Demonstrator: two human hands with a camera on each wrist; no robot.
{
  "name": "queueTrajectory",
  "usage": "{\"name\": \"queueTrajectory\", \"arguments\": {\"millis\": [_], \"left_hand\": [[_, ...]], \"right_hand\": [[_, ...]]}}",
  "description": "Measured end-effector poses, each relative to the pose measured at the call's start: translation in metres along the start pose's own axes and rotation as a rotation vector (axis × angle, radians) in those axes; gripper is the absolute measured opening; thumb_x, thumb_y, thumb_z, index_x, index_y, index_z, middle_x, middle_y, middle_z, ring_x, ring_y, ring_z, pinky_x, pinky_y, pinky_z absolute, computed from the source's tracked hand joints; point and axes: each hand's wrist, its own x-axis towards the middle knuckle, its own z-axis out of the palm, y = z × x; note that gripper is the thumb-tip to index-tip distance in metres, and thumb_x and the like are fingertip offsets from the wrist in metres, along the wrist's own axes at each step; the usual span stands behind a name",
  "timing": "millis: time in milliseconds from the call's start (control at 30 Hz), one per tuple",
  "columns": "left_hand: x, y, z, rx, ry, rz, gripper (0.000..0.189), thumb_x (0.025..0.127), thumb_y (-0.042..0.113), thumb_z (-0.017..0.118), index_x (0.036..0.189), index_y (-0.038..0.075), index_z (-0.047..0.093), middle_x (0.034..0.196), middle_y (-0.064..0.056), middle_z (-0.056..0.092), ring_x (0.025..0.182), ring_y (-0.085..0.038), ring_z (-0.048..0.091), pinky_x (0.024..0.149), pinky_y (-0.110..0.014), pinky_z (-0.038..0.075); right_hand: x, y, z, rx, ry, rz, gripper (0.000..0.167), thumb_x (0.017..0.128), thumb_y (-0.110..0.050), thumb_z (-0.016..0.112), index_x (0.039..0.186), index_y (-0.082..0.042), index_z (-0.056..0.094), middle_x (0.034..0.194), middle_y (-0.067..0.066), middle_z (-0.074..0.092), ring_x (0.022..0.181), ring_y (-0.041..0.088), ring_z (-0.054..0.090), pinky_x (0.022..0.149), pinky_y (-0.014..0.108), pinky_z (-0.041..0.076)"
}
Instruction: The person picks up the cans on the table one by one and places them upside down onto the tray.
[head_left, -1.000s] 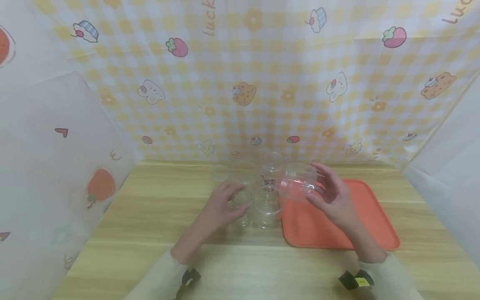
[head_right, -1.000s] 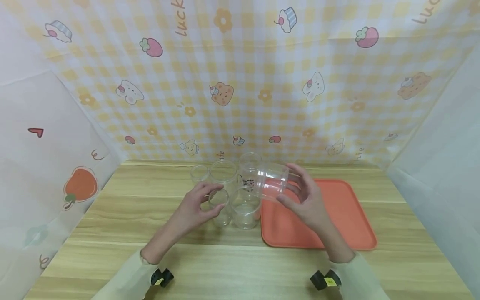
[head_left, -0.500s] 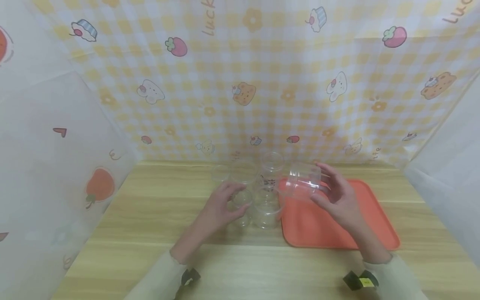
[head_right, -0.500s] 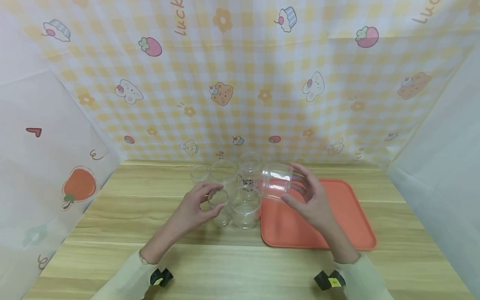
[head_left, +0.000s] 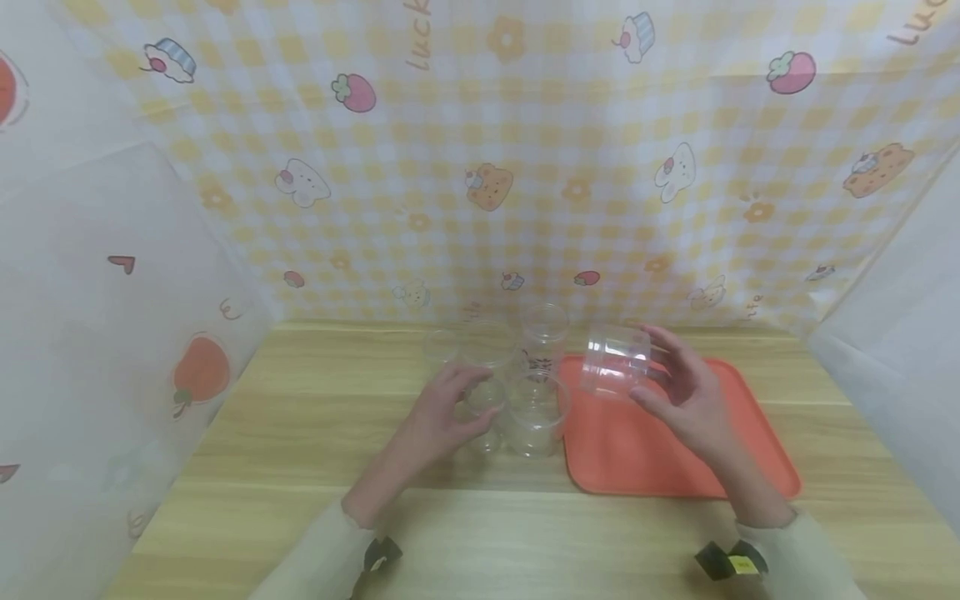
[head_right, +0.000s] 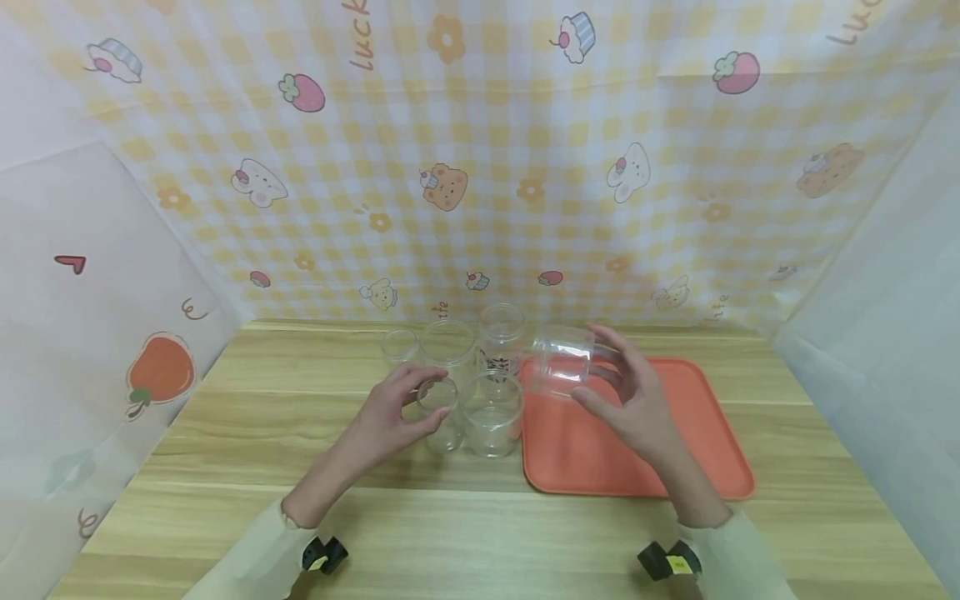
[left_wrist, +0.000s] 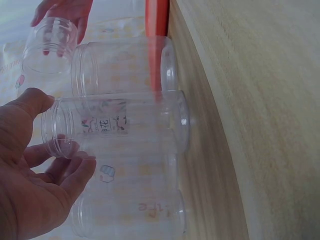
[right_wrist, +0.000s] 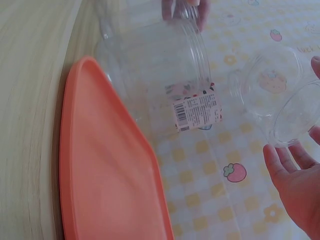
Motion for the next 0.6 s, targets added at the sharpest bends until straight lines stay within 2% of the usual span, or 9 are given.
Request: {"name": "queueTrajectory", "arguments": {"millis": [167, 600], "left_hand": [[0.001, 0.0, 0.001, -0.006, 0.001, 0.002, 0.049, 0.084, 0.007, 0.083, 0.127, -0.004, 0.063, 0.121, -0.014, 0.061, 0.107, -0.029, 0.059, 0.089, -0.044, 0.058], [-0.001, -0.001, 0.002, -0.013, 0.017, -0.006, 0.049, 0.084, 0.008, 0.083, 0.127, -0.004, 0.062, 0.119, -0.014, 0.061, 0.106, -0.027, 0.059, 0.089, -0.045, 0.057]], "right_hand": [[-0.001, -0.003, -0.003, -0.014, 0.017, 0.031, 0.078, 0.076, 0.031, 0.064, 0.147, 0.01, 0.041, 0.141, 0.016, 0.052, 0.124, 0.024, 0.056, 0.104, 0.033, 0.048], [-0.002, -0.004, -0.011, -0.038, 0.051, 0.048, 0.077, 0.074, 0.035, 0.061, 0.145, 0.012, 0.042, 0.14, 0.021, 0.052, 0.123, 0.025, 0.056, 0.102, 0.03, 0.049]]}}
